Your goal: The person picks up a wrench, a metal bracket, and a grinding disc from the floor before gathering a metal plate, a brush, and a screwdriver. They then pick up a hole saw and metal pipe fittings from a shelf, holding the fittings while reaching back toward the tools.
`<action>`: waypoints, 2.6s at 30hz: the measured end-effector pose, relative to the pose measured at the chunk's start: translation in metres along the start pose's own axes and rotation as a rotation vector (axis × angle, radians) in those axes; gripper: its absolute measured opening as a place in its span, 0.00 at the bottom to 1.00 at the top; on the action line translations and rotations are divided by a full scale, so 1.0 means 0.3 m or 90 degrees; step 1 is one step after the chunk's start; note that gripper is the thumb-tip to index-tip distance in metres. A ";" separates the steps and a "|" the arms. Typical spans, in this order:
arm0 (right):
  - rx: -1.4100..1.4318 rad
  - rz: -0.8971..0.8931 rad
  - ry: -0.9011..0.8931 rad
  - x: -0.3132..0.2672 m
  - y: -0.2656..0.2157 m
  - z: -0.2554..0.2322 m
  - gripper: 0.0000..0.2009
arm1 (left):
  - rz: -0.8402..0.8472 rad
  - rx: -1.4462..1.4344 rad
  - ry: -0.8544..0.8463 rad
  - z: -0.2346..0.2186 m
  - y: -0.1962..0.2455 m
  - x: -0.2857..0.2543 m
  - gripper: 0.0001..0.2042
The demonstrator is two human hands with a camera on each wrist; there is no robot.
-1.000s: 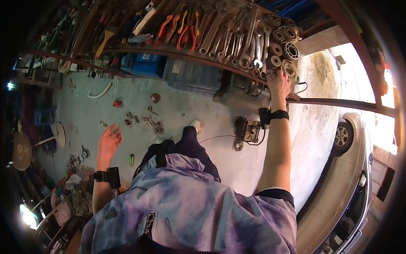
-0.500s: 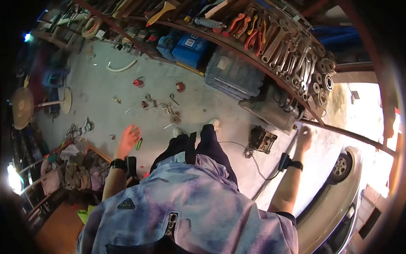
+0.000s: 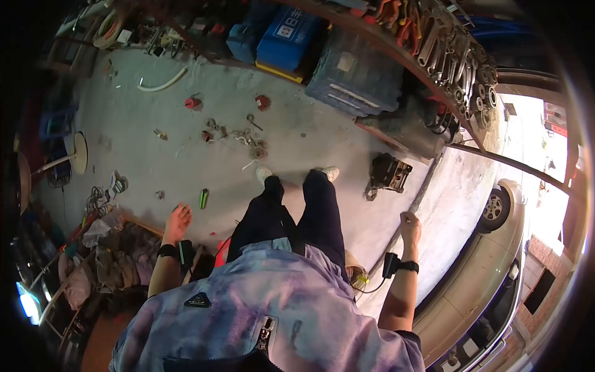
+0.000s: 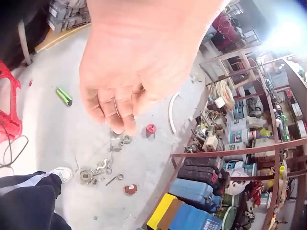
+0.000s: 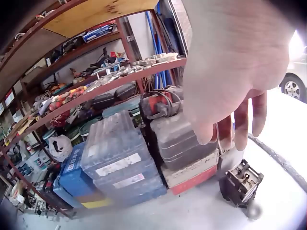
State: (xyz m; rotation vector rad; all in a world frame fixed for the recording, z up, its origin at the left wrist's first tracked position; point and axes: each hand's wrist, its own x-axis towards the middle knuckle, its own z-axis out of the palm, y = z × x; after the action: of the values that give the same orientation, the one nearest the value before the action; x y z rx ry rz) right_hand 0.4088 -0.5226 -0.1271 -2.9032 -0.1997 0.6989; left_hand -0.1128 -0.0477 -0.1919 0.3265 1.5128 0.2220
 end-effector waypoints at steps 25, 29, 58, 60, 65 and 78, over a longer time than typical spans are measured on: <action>-0.030 -0.219 -0.282 0.340 -0.324 0.076 0.11 | 0.080 -0.158 -0.014 0.267 -0.232 -0.138 0.14; -0.234 -0.363 -0.362 0.443 -0.476 0.090 0.15 | 0.108 -0.240 -0.049 0.444 -0.308 -0.144 0.14; -0.594 -0.616 -0.365 0.453 -1.217 2.149 0.15 | -0.252 -0.636 -0.028 0.462 -0.734 0.914 0.10; -0.642 -0.532 -0.315 0.454 -1.242 2.264 0.17 | -0.235 -0.641 -0.042 0.434 -0.696 0.928 0.10; -0.594 -0.470 -0.334 0.530 -1.195 2.336 0.17 | -0.236 -0.648 -0.090 0.406 -0.616 0.938 0.10; -0.028 -0.080 -0.901 0.334 -1.283 1.743 0.12 | 0.007 -0.478 -0.124 0.425 -0.552 0.969 0.31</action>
State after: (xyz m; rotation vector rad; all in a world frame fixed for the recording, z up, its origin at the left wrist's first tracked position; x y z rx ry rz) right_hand 0.2202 -0.0701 -0.5643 -1.8125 -0.4968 2.4996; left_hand 0.0194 -0.1124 -0.5182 -0.2382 1.1387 0.7186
